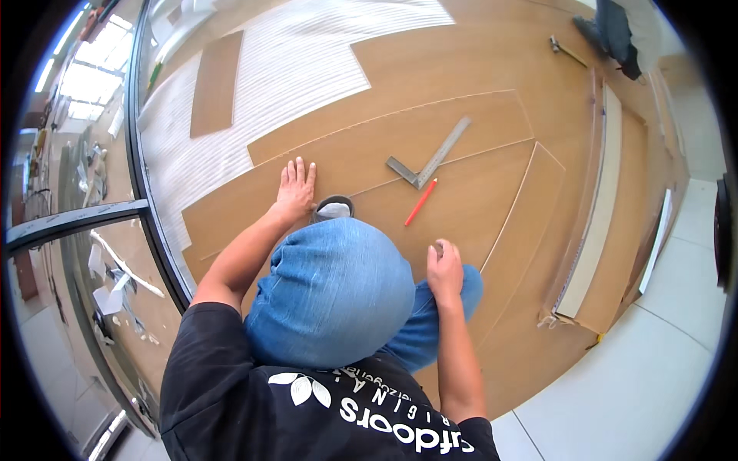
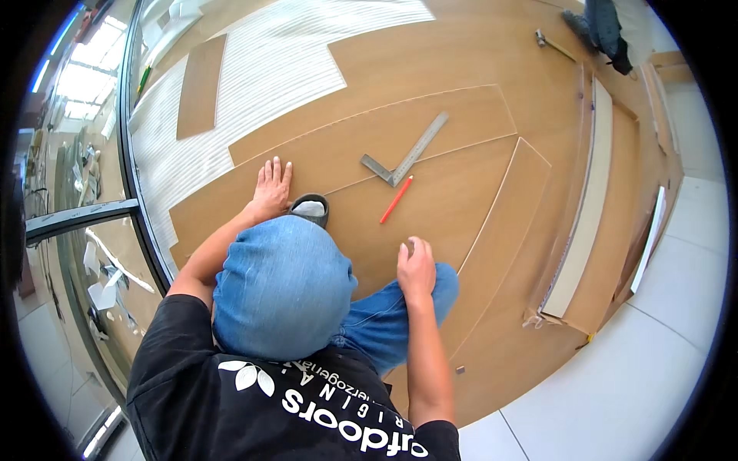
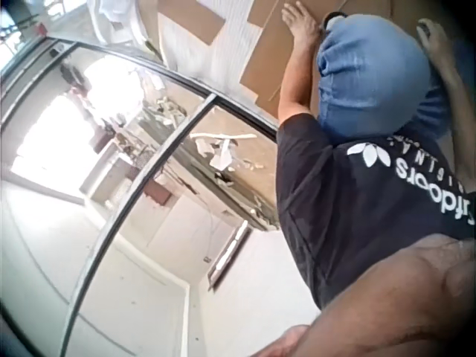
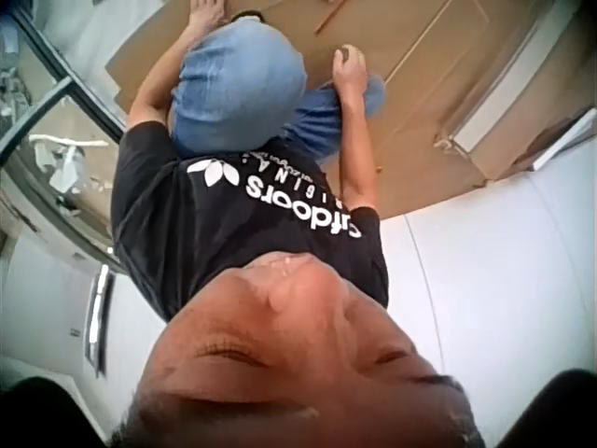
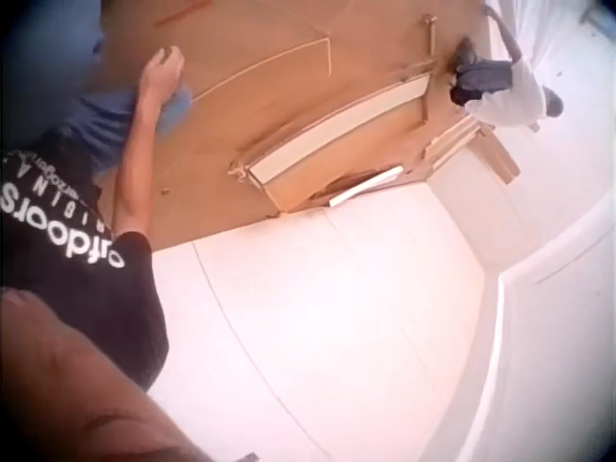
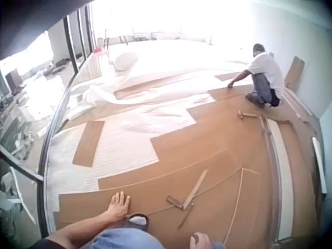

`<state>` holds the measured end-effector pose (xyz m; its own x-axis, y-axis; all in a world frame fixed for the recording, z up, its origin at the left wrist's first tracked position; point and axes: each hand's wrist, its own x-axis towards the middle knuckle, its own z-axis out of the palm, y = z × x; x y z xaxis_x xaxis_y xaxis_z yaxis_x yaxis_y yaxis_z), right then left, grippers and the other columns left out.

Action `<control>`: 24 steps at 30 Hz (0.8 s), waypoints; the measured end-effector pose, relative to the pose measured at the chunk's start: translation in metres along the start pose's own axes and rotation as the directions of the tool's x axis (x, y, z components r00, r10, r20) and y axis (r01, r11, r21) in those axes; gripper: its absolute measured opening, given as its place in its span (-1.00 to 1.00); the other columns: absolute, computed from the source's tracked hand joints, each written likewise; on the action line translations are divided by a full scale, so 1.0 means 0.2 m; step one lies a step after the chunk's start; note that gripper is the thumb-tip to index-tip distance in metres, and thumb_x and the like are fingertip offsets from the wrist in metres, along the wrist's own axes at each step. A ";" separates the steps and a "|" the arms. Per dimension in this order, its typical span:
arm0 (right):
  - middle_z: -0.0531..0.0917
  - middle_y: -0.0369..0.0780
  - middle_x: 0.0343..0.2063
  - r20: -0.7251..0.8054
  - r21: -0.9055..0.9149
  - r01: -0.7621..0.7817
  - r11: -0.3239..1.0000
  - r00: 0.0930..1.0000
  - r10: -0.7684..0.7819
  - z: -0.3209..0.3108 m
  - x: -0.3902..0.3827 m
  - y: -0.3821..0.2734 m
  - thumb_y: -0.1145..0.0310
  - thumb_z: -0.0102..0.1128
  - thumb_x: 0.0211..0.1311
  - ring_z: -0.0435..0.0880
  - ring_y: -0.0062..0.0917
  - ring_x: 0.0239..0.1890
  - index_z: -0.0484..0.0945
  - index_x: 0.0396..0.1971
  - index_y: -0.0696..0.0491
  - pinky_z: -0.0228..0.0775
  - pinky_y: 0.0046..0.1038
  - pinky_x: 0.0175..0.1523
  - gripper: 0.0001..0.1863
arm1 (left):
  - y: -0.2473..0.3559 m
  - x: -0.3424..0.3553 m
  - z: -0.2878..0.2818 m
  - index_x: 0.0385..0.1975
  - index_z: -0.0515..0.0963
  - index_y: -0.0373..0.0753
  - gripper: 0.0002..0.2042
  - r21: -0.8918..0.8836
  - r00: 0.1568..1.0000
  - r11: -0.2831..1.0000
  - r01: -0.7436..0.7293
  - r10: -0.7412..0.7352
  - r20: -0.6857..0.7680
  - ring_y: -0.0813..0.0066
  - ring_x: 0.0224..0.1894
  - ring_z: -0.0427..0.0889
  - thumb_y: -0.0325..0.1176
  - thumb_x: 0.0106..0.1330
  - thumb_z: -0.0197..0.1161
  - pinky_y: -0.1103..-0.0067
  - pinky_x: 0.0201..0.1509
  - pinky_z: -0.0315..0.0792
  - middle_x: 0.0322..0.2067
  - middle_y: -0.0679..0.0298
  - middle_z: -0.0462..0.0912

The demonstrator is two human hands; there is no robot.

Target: The person marks a laminate plank with a pencil and a square, then carries the plank to a table saw and makes a cut.

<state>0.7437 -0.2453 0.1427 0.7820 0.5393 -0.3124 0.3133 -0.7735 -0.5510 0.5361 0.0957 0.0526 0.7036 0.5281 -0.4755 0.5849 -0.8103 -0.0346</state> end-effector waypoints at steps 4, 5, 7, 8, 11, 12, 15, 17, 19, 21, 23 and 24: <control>0.60 0.12 -0.01 -0.035 -0.018 0.042 0.999 0.998 -0.043 0.24 0.31 0.04 0.17 0.21 0.35 0.59 0.02 0.05 0.47 0.08 0.25 0.45 -0.12 0.12 -0.51 | -0.01 0.04 0.01 0.48 0.04 -0.23 0.06 -0.078 0.992 0.997 -0.006 -0.004 -0.129 -0.28 0.47 0.02 -0.01 0.02 0.54 0.02 0.49 -0.01 0.43 -0.23 0.00; 0.60 0.13 -0.01 -0.009 -0.024 0.013 1.000 1.000 -0.014 0.30 0.37 0.01 0.15 0.24 0.33 0.59 0.03 0.05 0.43 0.10 0.27 0.44 -0.11 0.12 -0.47 | 0.00 0.05 -0.01 0.43 0.14 -0.20 0.01 -0.080 0.980 0.996 -0.043 0.026 -0.197 -0.24 0.41 0.12 -0.02 -0.03 0.55 0.05 0.44 0.09 0.38 -0.21 0.09; 0.61 0.16 -0.04 -0.021 -0.064 0.021 0.998 1.000 -0.022 0.44 0.51 0.01 0.15 0.27 0.30 0.59 0.04 0.05 0.38 0.13 0.28 0.43 -0.10 0.11 -0.41 | -0.05 0.04 -0.03 0.41 0.23 -0.15 -0.03 -0.093 0.959 0.992 -0.085 0.057 -0.276 -0.18 0.41 0.16 -0.02 -0.05 0.56 0.07 0.44 0.13 0.38 -0.15 0.14; 0.61 0.16 -0.05 -0.064 -0.101 0.046 0.994 0.997 -0.052 0.51 0.56 0.04 0.17 0.28 0.29 0.59 0.04 0.04 0.37 0.14 0.27 0.43 -0.10 0.10 -0.41 | -0.07 0.01 -0.03 0.43 0.21 -0.12 -0.03 -0.116 0.956 0.988 -0.102 0.065 -0.287 -0.16 0.46 0.10 0.00 -0.02 0.54 0.07 0.49 0.07 0.44 -0.12 0.10; 0.63 0.16 -0.09 0.072 -0.066 0.048 0.997 0.996 -0.044 0.57 0.62 0.02 0.27 0.22 0.25 0.62 0.05 -0.04 0.35 0.14 0.29 0.45 -0.11 0.06 -0.45 | -0.22 -0.17 0.07 0.38 0.33 -0.07 -0.18 -0.310 0.965 0.945 -0.109 0.026 -0.261 0.12 0.49 0.17 0.02 0.08 0.47 0.09 0.53 0.03 0.46 0.07 0.17; 0.65 0.14 -0.14 0.008 -0.080 -0.021 0.997 1.000 0.022 0.56 0.62 0.02 0.31 0.19 0.22 0.63 0.05 -0.10 0.39 0.08 0.30 0.46 -0.10 0.03 -0.50 | -0.33 -0.24 0.13 0.32 0.39 -0.08 -0.26 -0.337 0.947 0.939 -0.072 -0.041 -0.317 0.12 0.45 0.22 -0.01 0.10 0.43 0.08 0.50 0.08 0.41 0.09 0.26; 0.67 0.11 -0.26 -0.080 -0.099 -0.076 0.992 0.994 0.068 0.54 0.67 0.04 0.36 0.13 0.14 0.65 0.03 -0.20 0.48 -0.05 0.31 0.47 -0.09 -0.03 -0.59 | -0.82 -0.44 0.30 0.03 0.60 -0.17 -0.56 -0.471 0.802 0.857 0.210 -0.427 -0.418 0.02 0.19 0.51 -0.15 0.15 0.29 0.15 0.24 0.40 0.11 0.06 0.60; 0.66 0.09 -0.42 -0.240 -0.131 -0.057 0.990 0.970 0.024 0.39 0.76 0.14 0.39 0.12 0.06 0.66 0.00 -0.28 0.55 -0.28 0.31 0.45 -0.07 -0.10 -0.71 | -1.00 -0.44 0.35 -0.10 0.64 -0.31 -0.60 -0.570 0.600 0.523 0.634 -0.798 -0.066 -0.05 -0.02 0.64 -0.14 0.18 0.29 0.18 0.06 0.51 -0.12 -0.05 0.70; 0.57 0.11 -0.55 -0.198 -0.046 -0.034 0.998 0.980 0.024 0.32 0.77 -0.12 0.44 0.07 -0.02 0.58 0.05 -0.41 0.46 -0.55 0.29 0.34 0.00 -0.23 -0.82 | -1.25 -0.65 0.62 -0.02 0.66 -0.31 -0.49 -0.634 0.364 0.086 0.769 -0.873 0.323 0.03 0.03 0.68 0.00 0.21 0.31 0.22 0.11 0.53 -0.06 -0.06 0.71; 0.59 0.09 -0.49 0.012 -0.039 -0.040 0.998 0.999 0.041 0.45 0.83 -0.24 0.43 0.04 0.00 0.58 0.03 -0.36 0.47 -0.44 0.26 0.38 -0.01 -0.18 -0.81 | -1.72 -1.08 0.91 0.06 0.62 -0.41 -0.37 -0.688 0.263 -0.055 0.724 -0.900 0.348 0.16 -0.01 0.69 0.09 0.24 0.30 0.29 0.09 0.52 -0.06 -0.02 0.72; 0.52 0.17 -0.30 -0.233 -0.054 -0.032 0.998 0.972 0.018 0.42 0.86 -0.11 0.44 0.01 0.07 0.54 0.08 -0.21 0.42 -0.32 0.25 0.40 0.01 -0.12 -0.79 | -1.65 -0.81 1.05 0.08 0.62 -0.37 -0.42 -0.815 0.363 -0.191 0.547 -0.823 0.436 0.25 -0.01 0.65 0.01 0.25 0.34 0.33 0.11 0.49 -0.04 0.11 0.71; 0.46 0.11 -0.12 -0.159 -0.117 -0.035 0.993 0.987 0.016 0.45 0.86 -0.15 0.40 0.01 0.14 0.51 0.05 -0.10 0.38 -0.16 0.20 0.42 0.02 -0.04 -0.72 | -1.71 -0.84 1.08 0.10 0.61 -0.37 -0.44 -0.814 0.312 -0.263 0.518 -0.828 0.466 0.25 0.04 0.63 -0.04 0.24 0.35 0.31 0.14 0.47 0.01 0.10 0.69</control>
<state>0.8200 -0.0991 0.0372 0.8626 0.4672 -0.1943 0.3467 -0.8254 -0.4456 0.1316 0.2297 -0.0455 -0.4524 0.7178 -0.5292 0.5393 0.6928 0.4787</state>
